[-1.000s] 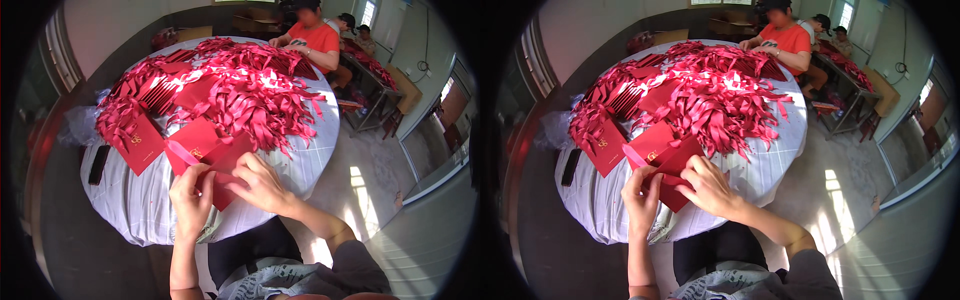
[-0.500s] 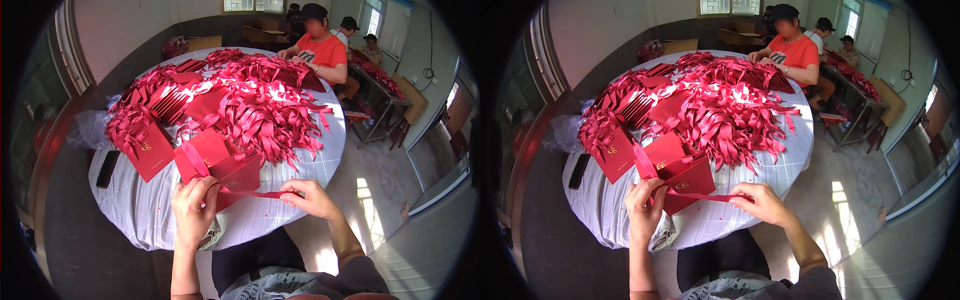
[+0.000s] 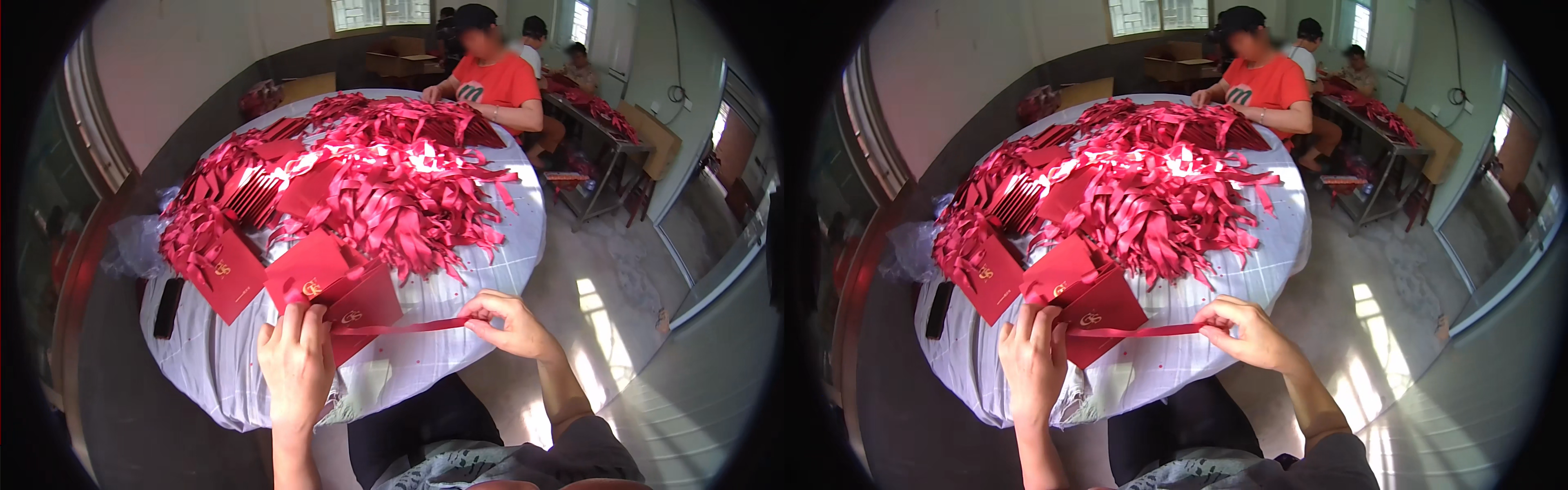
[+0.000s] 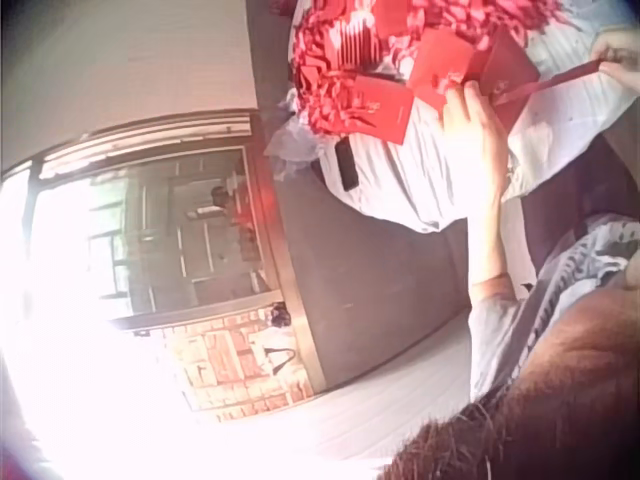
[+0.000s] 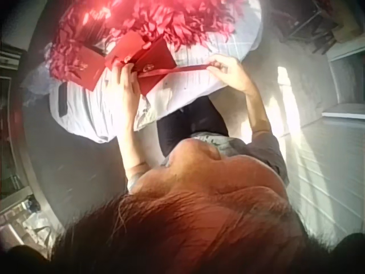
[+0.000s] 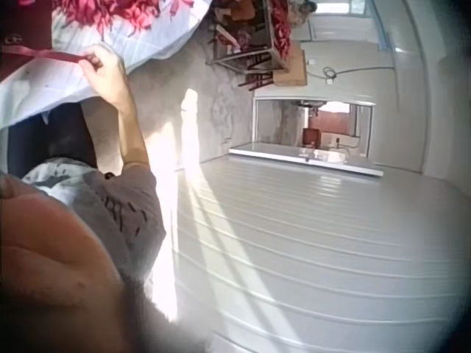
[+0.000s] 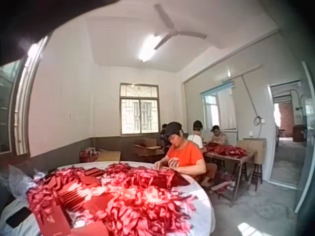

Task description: The person attaches ribbon handles to paper gift bags by threading ribbons through the bag slots by hand and stacking the assembled bags on the table.

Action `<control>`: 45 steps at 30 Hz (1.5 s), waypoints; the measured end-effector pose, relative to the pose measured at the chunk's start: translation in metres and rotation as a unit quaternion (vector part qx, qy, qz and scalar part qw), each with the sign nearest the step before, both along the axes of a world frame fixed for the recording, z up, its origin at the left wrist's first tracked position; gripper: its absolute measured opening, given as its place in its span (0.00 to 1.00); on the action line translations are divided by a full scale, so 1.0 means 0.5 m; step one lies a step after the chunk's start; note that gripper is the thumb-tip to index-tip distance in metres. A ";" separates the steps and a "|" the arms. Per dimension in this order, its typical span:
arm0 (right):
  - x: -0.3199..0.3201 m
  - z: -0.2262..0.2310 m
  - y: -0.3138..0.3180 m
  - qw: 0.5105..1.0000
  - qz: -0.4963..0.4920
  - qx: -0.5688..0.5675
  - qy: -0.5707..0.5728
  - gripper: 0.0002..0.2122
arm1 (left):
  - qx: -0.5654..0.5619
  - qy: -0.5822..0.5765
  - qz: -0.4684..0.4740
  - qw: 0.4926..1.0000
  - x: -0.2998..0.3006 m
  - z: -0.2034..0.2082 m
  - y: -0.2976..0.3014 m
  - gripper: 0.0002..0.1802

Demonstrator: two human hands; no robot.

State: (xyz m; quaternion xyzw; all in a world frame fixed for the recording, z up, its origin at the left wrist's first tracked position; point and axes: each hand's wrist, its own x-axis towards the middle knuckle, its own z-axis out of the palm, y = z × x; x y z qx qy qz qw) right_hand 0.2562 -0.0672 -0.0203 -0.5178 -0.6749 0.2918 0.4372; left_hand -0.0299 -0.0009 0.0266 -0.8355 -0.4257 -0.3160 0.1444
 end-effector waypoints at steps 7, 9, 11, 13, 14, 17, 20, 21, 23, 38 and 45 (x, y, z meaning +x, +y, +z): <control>-0.016 -0.001 -0.015 0.992 -0.052 0.077 0.085 0.08 | -0.004 0.070 0.005 0.998 0.027 0.028 0.005 0.17; -0.022 -0.004 -0.017 0.974 -0.018 0.067 0.214 0.08 | -0.027 0.044 -0.051 0.997 0.031 0.034 0.010 0.14; -0.031 0.004 -0.018 0.962 -0.001 0.073 0.262 0.07 | -0.040 0.033 -0.042 0.998 0.037 0.032 0.016 0.12; -0.035 0.002 -0.019 0.947 0.018 0.076 0.310 0.07 | -0.055 0.022 -0.030 0.998 0.045 0.021 0.023 0.11; -0.035 -0.004 -0.017 0.938 0.036 0.090 0.334 0.07 | -0.040 -0.009 -0.036 0.999 0.050 0.011 0.030 0.08; -0.043 -0.012 -0.010 0.914 0.077 0.100 0.386 0.08 | -0.030 -0.036 -0.032 0.998 0.053 0.000 0.042 0.05; -0.063 -0.012 0.006 0.897 0.097 0.128 0.411 0.10 | -0.055 -0.061 -0.068 0.994 0.053 0.002 0.051 0.05; -0.069 -0.007 0.011 0.895 0.096 0.163 0.404 0.12 | -0.071 -0.080 -0.089 0.990 0.054 0.003 0.055 0.05; -0.091 0.013 0.015 0.873 0.118 0.144 0.451 0.11 | -0.101 -0.108 -0.101 0.984 0.051 0.006 0.062 0.05; -0.199 0.012 0.099 0.974 0.003 -0.040 0.222 0.06 | -0.242 -0.240 -0.155 0.927 0.026 -0.020 0.094 0.10; -0.214 0.003 0.115 0.991 -0.055 0.059 0.109 0.05 | -0.192 -0.201 -0.147 0.949 0.036 -0.007 0.069 0.11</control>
